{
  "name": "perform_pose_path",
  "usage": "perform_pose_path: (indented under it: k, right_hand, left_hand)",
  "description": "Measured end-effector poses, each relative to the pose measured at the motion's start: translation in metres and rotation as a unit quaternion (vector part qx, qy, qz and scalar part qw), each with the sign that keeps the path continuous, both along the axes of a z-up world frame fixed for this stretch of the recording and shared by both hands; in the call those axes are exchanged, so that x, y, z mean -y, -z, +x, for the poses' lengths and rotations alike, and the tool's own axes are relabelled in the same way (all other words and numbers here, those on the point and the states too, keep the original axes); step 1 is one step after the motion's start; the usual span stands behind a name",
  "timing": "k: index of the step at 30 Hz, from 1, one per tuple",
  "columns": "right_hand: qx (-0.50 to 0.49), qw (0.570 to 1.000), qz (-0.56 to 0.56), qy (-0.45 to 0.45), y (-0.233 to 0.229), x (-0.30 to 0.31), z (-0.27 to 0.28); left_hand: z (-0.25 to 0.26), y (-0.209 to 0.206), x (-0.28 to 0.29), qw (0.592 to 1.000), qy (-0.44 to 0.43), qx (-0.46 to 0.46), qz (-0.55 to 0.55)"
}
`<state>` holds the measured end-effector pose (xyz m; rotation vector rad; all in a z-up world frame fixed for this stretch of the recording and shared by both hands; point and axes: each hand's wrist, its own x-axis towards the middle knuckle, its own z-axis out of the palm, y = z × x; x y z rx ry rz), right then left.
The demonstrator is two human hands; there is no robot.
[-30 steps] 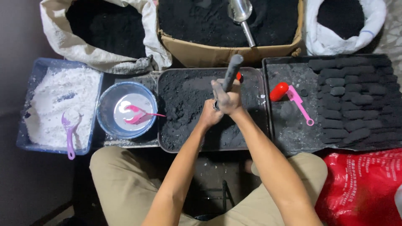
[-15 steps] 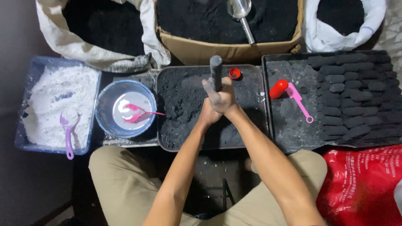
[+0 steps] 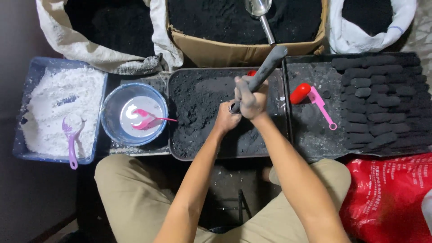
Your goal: Manually molding charcoal powder into cylindrical briquettes using a pipe mold and a compression rod.
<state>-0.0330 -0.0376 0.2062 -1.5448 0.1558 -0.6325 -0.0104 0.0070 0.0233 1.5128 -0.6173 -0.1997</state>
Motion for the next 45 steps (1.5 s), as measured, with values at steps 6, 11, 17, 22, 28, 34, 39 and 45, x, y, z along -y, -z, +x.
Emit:
perform_pose_path:
  k: [6, 11, 17, 22, 28, 34, 39, 45]
  right_hand:
    - [-0.031, 0.998, -0.055, 0.001, 0.033, 0.004, -0.002]
    - [-0.019, 0.999, -0.029, -0.017, 0.037, 0.008, 0.007]
    - [0.001, 1.000, -0.015, -0.012, 0.036, 0.001, 0.007]
    - [0.003, 1.000, -0.011, -0.019, 0.039, 0.009, 0.005]
    - [0.022, 0.998, -0.057, 0.022, 0.020, 0.013, -0.002]
    - [0.073, 0.990, -0.063, 0.106, 0.031, 0.007, -0.004]
    - [0.058, 0.995, -0.031, 0.073, 0.036, 0.007, -0.002]
    - [0.043, 0.997, 0.050, -0.026, 0.041, 0.014, 0.007]
  left_hand:
    - [0.002, 0.015, 0.002, 0.998, 0.018, -0.041, -0.032]
    - [0.009, 0.012, 0.004, 0.998, 0.019, -0.032, -0.045]
    - [0.008, 0.009, -0.002, 0.999, 0.024, -0.029, -0.021]
    - [0.000, -0.004, -0.002, 0.999, 0.028, -0.037, -0.019]
    - [0.002, -0.002, 0.001, 0.998, 0.024, -0.023, 0.044]
    - [0.006, 0.014, 0.004, 0.998, 0.012, -0.060, 0.024]
    - [0.003, 0.006, 0.000, 0.999, 0.016, -0.041, 0.008]
    - [0.002, 0.010, 0.002, 1.000, 0.015, -0.027, -0.001]
